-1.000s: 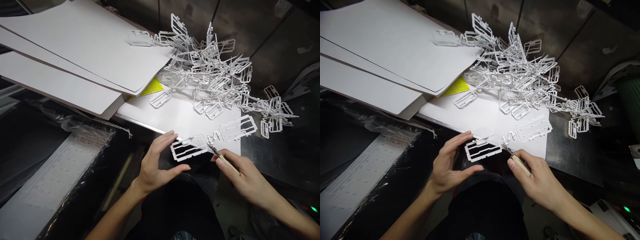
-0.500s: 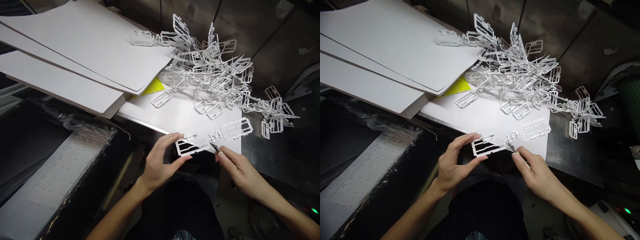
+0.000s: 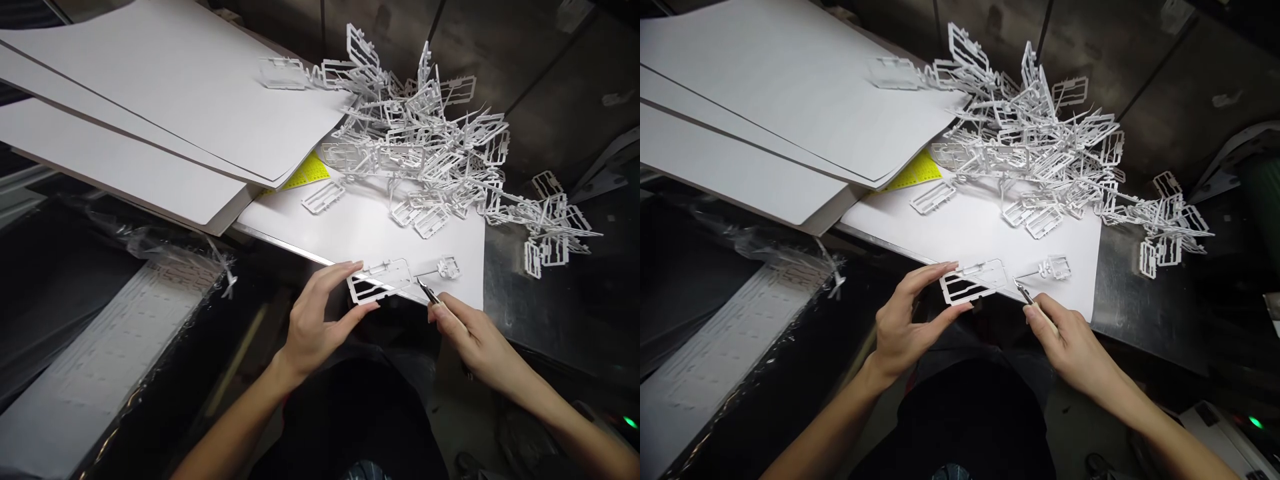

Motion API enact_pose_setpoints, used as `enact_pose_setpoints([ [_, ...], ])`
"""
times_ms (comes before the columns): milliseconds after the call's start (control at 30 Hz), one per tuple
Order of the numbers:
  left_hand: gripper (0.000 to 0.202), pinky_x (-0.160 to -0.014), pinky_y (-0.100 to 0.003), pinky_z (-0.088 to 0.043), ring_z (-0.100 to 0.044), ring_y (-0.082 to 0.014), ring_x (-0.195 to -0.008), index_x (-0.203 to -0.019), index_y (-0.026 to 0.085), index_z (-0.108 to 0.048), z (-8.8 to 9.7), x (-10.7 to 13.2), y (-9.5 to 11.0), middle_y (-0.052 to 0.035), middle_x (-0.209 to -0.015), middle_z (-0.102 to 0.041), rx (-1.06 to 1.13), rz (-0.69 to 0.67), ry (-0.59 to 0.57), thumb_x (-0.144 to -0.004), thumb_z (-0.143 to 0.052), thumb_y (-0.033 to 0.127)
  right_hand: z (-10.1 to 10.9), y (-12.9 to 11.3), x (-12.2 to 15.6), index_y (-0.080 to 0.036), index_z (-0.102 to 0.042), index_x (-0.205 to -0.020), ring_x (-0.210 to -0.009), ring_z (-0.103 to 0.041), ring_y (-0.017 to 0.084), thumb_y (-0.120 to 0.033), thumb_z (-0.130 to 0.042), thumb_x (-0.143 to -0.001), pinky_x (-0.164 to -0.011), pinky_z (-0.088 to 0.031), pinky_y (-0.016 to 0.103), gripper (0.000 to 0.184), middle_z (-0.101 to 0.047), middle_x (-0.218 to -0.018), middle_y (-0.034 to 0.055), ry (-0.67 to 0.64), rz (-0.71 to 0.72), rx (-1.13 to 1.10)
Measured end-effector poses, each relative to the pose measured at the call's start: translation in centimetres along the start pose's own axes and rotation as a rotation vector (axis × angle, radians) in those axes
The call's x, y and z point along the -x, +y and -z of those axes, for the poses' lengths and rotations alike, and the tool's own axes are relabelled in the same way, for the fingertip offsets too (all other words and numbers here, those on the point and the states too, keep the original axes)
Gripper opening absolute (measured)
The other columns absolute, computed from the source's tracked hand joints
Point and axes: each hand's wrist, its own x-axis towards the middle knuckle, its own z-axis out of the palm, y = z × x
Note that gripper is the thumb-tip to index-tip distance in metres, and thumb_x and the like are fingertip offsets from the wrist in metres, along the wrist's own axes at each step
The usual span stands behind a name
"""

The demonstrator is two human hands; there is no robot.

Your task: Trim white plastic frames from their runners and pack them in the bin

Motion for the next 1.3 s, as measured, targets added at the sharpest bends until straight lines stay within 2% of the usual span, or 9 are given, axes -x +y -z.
enact_pose_setpoints([
  [133,0.06,-0.112,-0.044,-0.056,-0.069,-0.0262,-0.124,-0.142,0.026,-0.059,-0.3,-0.3,-1.5,-0.0077,-0.13,-0.073,-0.16,-0.004,0.076,-0.088,-0.085,0.024,0.1,-0.3,0.4,-0.024,-0.052,-0.09,-0.064,-0.048,0.018,-0.061,-0.047,-0.111,-0.063,-0.037,0.029,0.044,-0.051,-0.072,-0.003,0.089,0.011,0.009],
  [367,0.06,-0.122,-0.058,-0.043,-0.049,-0.0377,-0.149,-0.148,0.018,-0.053,-1.2,-0.6,-4.3,-0.0201,-0.151,-0.059,-0.368,0.017,-0.01,-0.095,-0.078,0.031,1.1,-0.1,-0.8,-0.024,-0.053,-0.101,-0.065,-0.061,0.02,-0.063,-0.075,-0.092,-0.06,-0.043,0.029,0.046,-0.063,-0.08,-0.0006,0.535,0.006,0.197],
  [467,0.05,-0.119,-0.056,-0.046,-0.053,-0.0362,-0.145,-0.14,0.017,-0.058,-1.2,-0.6,-3.4,-0.0191,-0.144,-0.063,-0.357,-0.013,0.025,-0.094,-0.078,0.024,1.4,0.1,-2.4,-0.023,-0.055,-0.105,-0.067,-0.067,0.023,-0.065,-0.075,-0.089,-0.06,-0.046,0.031,0.049,-0.069,-0.085,0.0029,0.589,0.075,0.229],
  [600,0.037,-0.111,-0.043,-0.055,-0.068,-0.025,-0.124,-0.13,0.02,-0.065,-0.8,-0.3,-1.2,-0.0102,-0.126,-0.073,-0.17,-0.004,0.076,-0.094,-0.075,0.013,2.3,-0.2,-3.7,-0.023,-0.058,-0.102,-0.064,-0.067,0.023,-0.057,-0.072,-0.093,-0.058,-0.047,0.031,0.037,-0.07,-0.082,0.0023,0.576,0.15,0.233],
  [733,0.025,-0.101,-0.032,-0.059,-0.073,-0.0176,-0.108,-0.125,0.024,-0.07,-0.6,0.6,0.7,-0.0038,-0.117,-0.076,0.188,0.292,-0.013,-0.1,-0.07,0.021,3.7,-1.0,-3.5,-0.024,-0.059,-0.099,-0.075,-0.071,0.023,-0.05,-0.079,-0.093,-0.064,-0.052,0.031,0.033,-0.072,-0.095,0.0044,0.707,0.172,0.071],
  [867,0.038,-0.102,-0.034,-0.06,-0.073,-0.0214,-0.115,-0.138,0.024,-0.066,-1.5,0.9,1.4,-0.0083,-0.131,-0.073,0.721,0.705,-0.232,-0.106,-0.062,0.044,3.9,-1.3,-3.3,-0.025,-0.057,-0.098,-0.07,-0.065,0.019,-0.046,-0.087,-0.091,-0.062,-0.052,0.027,0.037,-0.064,-0.079,-0.0009,0.521,0.181,-0.48],
  [1000,0.06,-0.097,-0.033,-0.061,-0.075,-0.0249,-0.113,-0.137,0.02,-0.07,-2.7,0.5,1.5,-0.0144,-0.131,-0.074,1.259,0.982,-0.49,-0.101,-0.057,0.066,2.6,-1.1,-3.2,-0.025,-0.056,-0.101,-0.074,-0.065,0.016,-0.04,-0.088,-0.093,-0.065,-0.053,0.024,0.037,-0.069,-0.097,0.0018,0.293,0.174,-0.772],
  [1167,0.05,-0.083,-0.023,-0.061,-0.077,-0.0174,-0.09,-0.122,0.014,-0.078,-2.7,-0.1,1.6,-0.0142,-0.11,-0.079,1.412,1.06,-0.623,-0.099,-0.067,0.056,1.8,-0.6,-3.2,-0.025,-0.06,-0.101,-0.078,-0.065,0.016,-0.037,-0.085,-0.097,-0.074,-0.056,0.026,0.028,-0.073,-0.107,0.005,0.214,0.167,-0.734],
  [1300,0.037,-0.082,-0.022,-0.061,-0.075,-0.0156,-0.091,-0.124,0.02,-0.076,-1.4,-0.1,1.2,-0.0088,-0.11,-0.079,1.238,0.961,-0.449,-0.094,-0.078,0.043,2.4,-0.5,-3.4,-0.025,-0.067,-0.102,-0.087,-0.068,0.02,-0.055,-0.076,-0.101,-0.076,-0.059,0.027,0.031,-0.073,-0.111,0.0066,0.211,0.141,-0.944],
])
